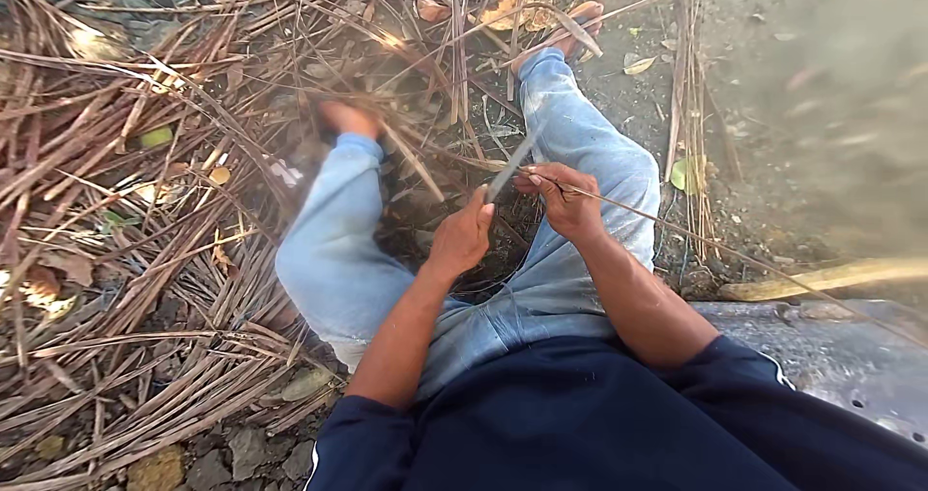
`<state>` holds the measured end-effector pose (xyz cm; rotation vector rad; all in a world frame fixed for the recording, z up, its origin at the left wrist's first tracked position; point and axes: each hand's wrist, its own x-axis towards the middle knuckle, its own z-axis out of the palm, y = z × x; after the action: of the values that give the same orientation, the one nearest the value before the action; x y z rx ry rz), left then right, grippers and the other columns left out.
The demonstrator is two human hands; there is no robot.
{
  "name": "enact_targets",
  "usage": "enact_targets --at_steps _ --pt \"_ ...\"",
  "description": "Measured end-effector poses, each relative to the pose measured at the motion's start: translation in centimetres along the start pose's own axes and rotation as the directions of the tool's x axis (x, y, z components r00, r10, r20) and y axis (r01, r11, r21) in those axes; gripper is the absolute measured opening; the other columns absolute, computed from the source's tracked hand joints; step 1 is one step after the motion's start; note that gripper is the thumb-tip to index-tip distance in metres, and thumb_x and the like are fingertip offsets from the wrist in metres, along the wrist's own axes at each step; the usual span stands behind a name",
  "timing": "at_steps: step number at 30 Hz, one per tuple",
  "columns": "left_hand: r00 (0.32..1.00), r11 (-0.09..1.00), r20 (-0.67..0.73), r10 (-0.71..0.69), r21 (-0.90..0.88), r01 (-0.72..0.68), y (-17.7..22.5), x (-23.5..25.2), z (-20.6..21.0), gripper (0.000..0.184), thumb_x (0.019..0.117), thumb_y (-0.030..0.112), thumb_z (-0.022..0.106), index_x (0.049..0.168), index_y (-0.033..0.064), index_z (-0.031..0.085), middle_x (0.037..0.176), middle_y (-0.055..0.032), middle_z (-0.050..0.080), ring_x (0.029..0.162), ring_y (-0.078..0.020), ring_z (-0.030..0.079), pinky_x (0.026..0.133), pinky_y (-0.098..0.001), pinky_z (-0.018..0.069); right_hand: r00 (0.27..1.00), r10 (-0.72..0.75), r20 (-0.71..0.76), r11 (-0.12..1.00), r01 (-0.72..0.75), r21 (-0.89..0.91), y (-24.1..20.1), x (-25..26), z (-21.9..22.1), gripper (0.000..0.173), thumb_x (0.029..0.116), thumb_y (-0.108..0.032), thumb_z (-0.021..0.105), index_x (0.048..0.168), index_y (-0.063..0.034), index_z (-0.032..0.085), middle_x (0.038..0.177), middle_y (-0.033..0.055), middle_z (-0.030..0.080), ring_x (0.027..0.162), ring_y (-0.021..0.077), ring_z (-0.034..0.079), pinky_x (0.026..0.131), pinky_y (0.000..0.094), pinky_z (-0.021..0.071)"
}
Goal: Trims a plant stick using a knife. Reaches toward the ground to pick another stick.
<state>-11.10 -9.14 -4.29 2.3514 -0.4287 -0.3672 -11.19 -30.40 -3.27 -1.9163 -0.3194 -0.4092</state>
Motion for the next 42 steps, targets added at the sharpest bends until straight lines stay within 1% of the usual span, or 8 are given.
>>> enact_targets --at_steps 6,10,13,19,25,29,33,42 --pt "1.0 1.0 -0.008 -0.027 0.003 0.027 -0.1 0.3 -0.7 0.054 0.1118 0.038 0.028 0.155 0.0093 0.041 0.09 -0.017 0.071 0.078 -0.0355 0.07 0.071 -0.0566 0.0571 0.999 0.04 -0.033 0.995 -0.036 0.093 -0.3 0.4 -0.2 0.019 0.1037 -0.003 0.055 0.11 0.0064 0.069 0.109 0.013 0.076 0.093 0.0174 0.077 0.086 0.0351 0.0656" --pt "0.962 0.96 0.003 -0.272 -0.066 0.272 -3.7 1.2 -0.8 0.054 0.1119 0.044 0.026 0.156 0.0154 0.041 0.093 -0.0226 0.07 0.082 -0.0406 0.069 0.076 -0.0613 0.055 0.995 0.047 -0.085 0.985 -0.032 0.171 -1.2 1.1 -1.7 0.018 0.1048 -0.004 0.053 0.112 0.004 0.067 0.109 0.0102 0.076 0.092 0.0192 0.077 0.085 0.0377 0.0665" --pt "0.988 0.99 -0.075 -0.131 -0.054 0.128 -1.5 0.8 -0.8 0.053 0.1121 0.039 0.027 0.154 0.0098 0.042 0.084 -0.0177 0.069 0.073 -0.0349 0.068 0.069 -0.0566 0.0567 0.988 0.123 -0.092 0.979 -0.106 0.172 -1.1 1.4 -1.4 0.016 0.1045 -0.004 0.055 0.111 0.0041 0.067 0.105 0.0098 0.077 0.091 0.0185 0.078 0.085 0.036 0.0665" --pt "0.98 0.99 -0.147 0.136 0.045 -0.13 0.3 0.2 1.6 0.055 0.1098 0.033 0.036 0.153 -0.0008 0.041 0.094 -0.0167 0.071 0.076 -0.0331 0.071 0.067 -0.0536 0.0587 0.929 0.353 -0.111 0.88 -0.289 0.378 -1.1 0.9 0.6 0.014 0.1063 -0.008 0.052 0.105 -0.0012 0.064 0.095 0.0082 0.078 0.081 0.0208 0.078 0.078 0.0403 0.0671" --pt "0.99 0.998 -0.128 0.057 0.039 -0.053 0.4 0.7 1.1 0.054 0.1101 0.032 0.035 0.154 0.0008 0.04 0.087 -0.0163 0.071 0.074 -0.0334 0.07 0.068 -0.0536 0.0582 0.91 0.402 -0.104 0.804 -0.296 0.515 -0.6 0.6 0.5 0.016 0.1077 -0.009 0.047 0.105 -0.0053 0.063 0.103 0.0095 0.077 0.087 0.0232 0.077 0.082 0.0405 0.0656" --pt "0.977 0.982 -0.112 -0.179 -0.075 0.171 -2.0 1.3 0.1 0.054 0.1121 0.038 0.031 0.156 0.0076 0.037 0.083 -0.0192 0.068 0.071 -0.0365 0.067 0.069 -0.0573 0.0564 0.915 0.374 -0.148 0.813 -0.248 0.526 -0.8 1.0 -0.4 0.017 0.1072 -0.006 0.047 0.103 -0.0058 0.064 0.101 0.0093 0.078 0.087 0.0235 0.078 0.082 0.0402 0.0661" --pt "0.978 0.998 -0.204 0.05 0.037 -0.043 -0.4 0.8 0.7 0.055 0.1104 0.033 0.033 0.154 0.0006 0.04 0.087 -0.0159 0.07 0.071 -0.0325 0.069 0.066 -0.0534 0.0582 0.859 0.498 -0.121 0.711 -0.324 0.624 -1.5 1.3 0.3 0.017 0.1073 -0.005 0.045 0.101 -0.0067 0.061 0.096 0.0099 0.078 0.082 0.0237 0.078 0.079 0.0399 0.0663" --pt "0.976 1.0 -0.217 -0.02 0.016 0.024 -1.9 1.0 0.5 0.055 0.1113 0.035 0.032 0.154 0.0017 0.038 0.089 -0.0189 0.07 0.073 -0.0363 0.07 0.067 -0.057 0.0577 0.732 0.679 -0.063 0.485 -0.382 0.787 -2.4 1.5 -0.1 0.017 0.1102 -0.01 0.041 0.101 -0.0073 0.055 0.095 0.0127 0.076 0.079 0.0235 0.077 0.076 0.0372 0.0657"
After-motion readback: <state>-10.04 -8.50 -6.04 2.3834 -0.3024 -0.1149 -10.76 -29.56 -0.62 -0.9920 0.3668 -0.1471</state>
